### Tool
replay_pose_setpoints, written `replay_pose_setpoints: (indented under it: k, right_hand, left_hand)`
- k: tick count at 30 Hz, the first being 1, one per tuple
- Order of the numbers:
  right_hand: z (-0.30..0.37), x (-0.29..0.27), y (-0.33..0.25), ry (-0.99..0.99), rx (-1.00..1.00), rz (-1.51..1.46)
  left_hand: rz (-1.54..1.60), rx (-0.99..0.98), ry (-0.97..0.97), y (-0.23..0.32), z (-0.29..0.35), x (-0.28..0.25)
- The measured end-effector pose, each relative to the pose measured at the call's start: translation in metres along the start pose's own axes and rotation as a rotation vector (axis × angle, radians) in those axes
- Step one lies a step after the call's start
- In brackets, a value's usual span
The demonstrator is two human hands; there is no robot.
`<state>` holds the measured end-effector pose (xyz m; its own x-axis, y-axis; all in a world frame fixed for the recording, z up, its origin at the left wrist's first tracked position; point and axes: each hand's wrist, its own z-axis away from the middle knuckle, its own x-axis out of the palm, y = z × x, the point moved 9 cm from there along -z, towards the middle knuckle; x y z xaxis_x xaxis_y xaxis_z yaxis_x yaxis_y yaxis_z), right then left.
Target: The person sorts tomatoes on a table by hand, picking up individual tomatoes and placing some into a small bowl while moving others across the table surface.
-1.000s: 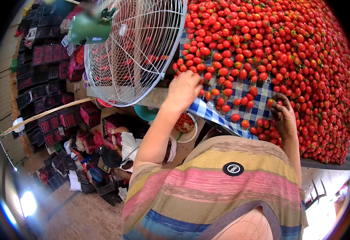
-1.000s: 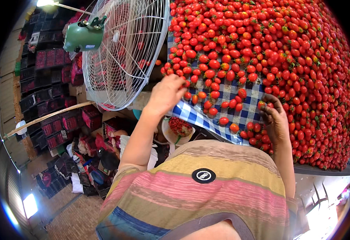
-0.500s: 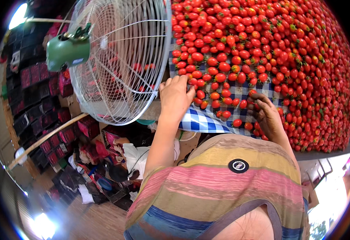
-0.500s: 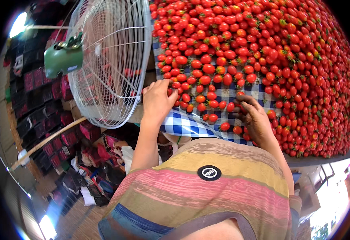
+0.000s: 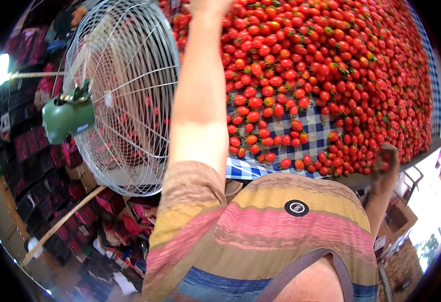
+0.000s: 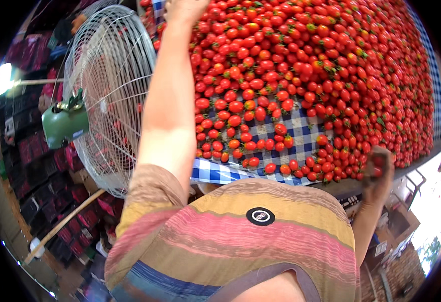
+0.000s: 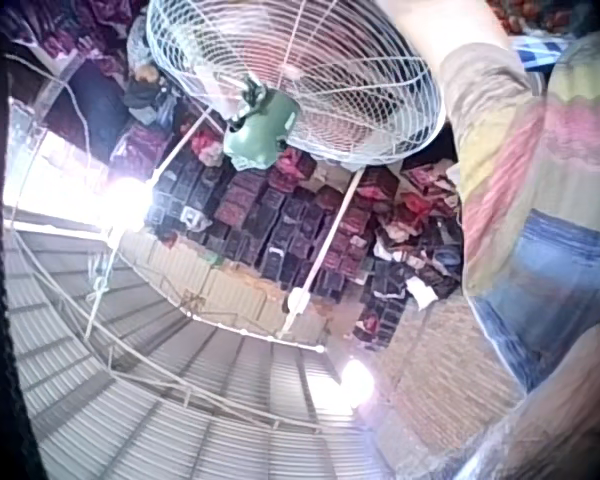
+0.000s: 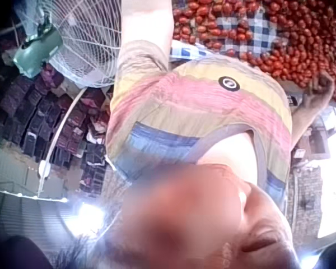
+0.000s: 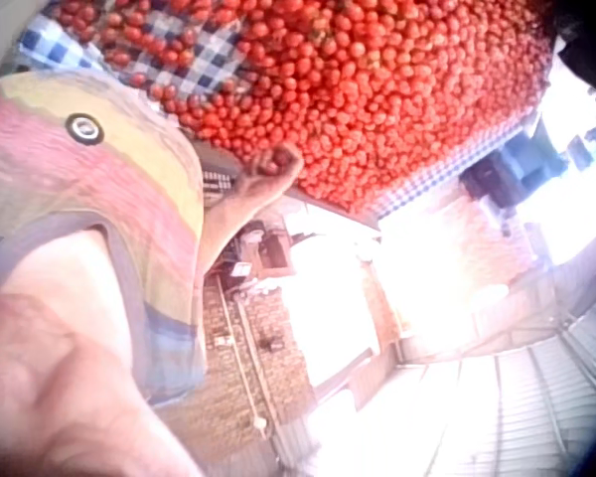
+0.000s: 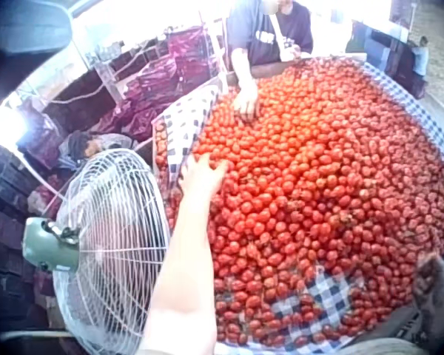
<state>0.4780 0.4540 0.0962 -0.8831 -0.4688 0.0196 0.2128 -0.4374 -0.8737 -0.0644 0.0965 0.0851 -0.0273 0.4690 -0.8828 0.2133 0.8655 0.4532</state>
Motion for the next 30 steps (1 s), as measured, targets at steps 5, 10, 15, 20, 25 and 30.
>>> replay_pose_setpoints:
  k: [5,10,15,20,25,30]
  right_hand:
    - [-0.018,-0.287,-0.017,0.15,-0.287,-0.199]
    - [-0.044,-0.395,0.102,0.584,0.064,-0.203]
    - [-0.054,-0.261,0.028,0.63,-0.597,0.772]
    - [0.014,-0.098,-0.064,0.618,-0.977,1.028]
    - [0.086,0.161,-0.046,-0.775,-0.675,1.071]
    - [0.242,0.277,-0.03,-1.423,-1.319,1.454]
  left_hand:
    - [-0.183,-0.084,-0.143,-0.043,-0.024,0.076]
    - [-0.188,-0.091,-0.168,-0.034,0.025,0.069]
    - [-0.221,-0.057,-0.145,-0.023,0.111,0.034]
    - [0.022,0.051,-0.256,-0.019,0.224,0.012]
    - [-0.057,0.122,-0.23,-0.011,0.299,-0.017]
    - [-0.116,0.19,-0.155,-0.029,0.31,-0.029]
